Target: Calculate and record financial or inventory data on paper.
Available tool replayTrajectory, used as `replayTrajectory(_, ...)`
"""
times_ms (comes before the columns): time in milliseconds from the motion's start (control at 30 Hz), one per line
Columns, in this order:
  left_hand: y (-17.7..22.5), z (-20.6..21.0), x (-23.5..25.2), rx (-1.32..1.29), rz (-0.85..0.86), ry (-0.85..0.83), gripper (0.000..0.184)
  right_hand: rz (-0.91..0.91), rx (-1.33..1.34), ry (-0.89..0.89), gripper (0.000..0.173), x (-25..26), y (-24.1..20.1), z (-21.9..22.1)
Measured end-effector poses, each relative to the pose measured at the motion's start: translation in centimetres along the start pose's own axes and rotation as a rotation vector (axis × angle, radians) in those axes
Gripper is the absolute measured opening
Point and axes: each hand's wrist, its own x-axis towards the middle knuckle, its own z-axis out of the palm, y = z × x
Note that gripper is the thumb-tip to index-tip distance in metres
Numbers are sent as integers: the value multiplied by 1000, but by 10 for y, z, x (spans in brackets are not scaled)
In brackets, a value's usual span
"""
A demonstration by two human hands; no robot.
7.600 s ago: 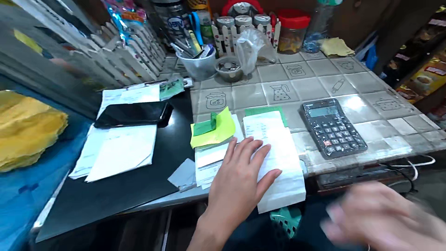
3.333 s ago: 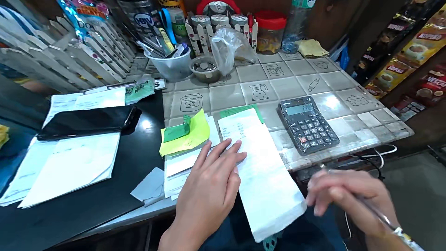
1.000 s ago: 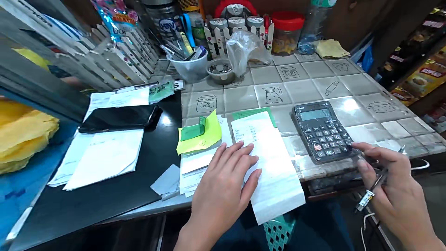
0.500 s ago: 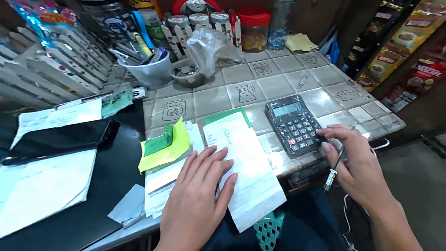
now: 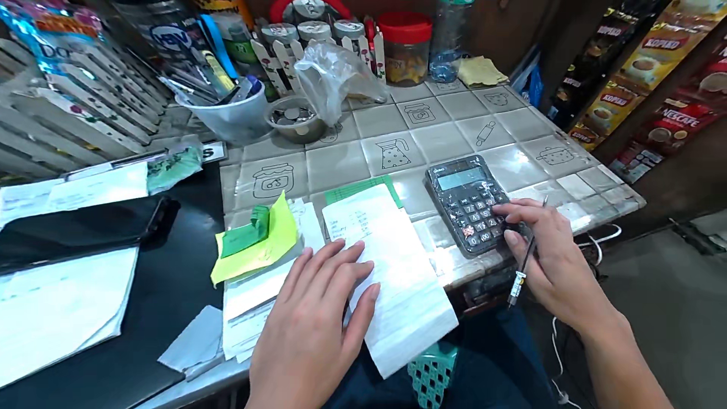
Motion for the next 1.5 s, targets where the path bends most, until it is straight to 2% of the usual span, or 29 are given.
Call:
replayTrajectory(200,0,0,0,0,-1,-2,41,-25,12,69,26,-4,-1,-6)
replayTrajectory(333,0,1,0,1,-1,4,40,-88,-70,24,26,-6,-1,-6)
replayTrajectory(567,1,2,0,9,-8,20,40,-40,-66,-17,34,15,1,5)
replayTrajectory(733,-1,2,-1,16,-5,16,40,-18,-9,14,36,1,1,-3)
replayTrajectory(933,2,0,0,22,-17,11,39,2,35,54,31,-26,8,-3)
replayTrajectory(1233,4,-1,0,28,-24,1,37,-28,16,106,24,-31,15,11)
replayTrajectory(1500,4,0,0,42,-23,-16,39,-18,18,105,25,-30,10,7)
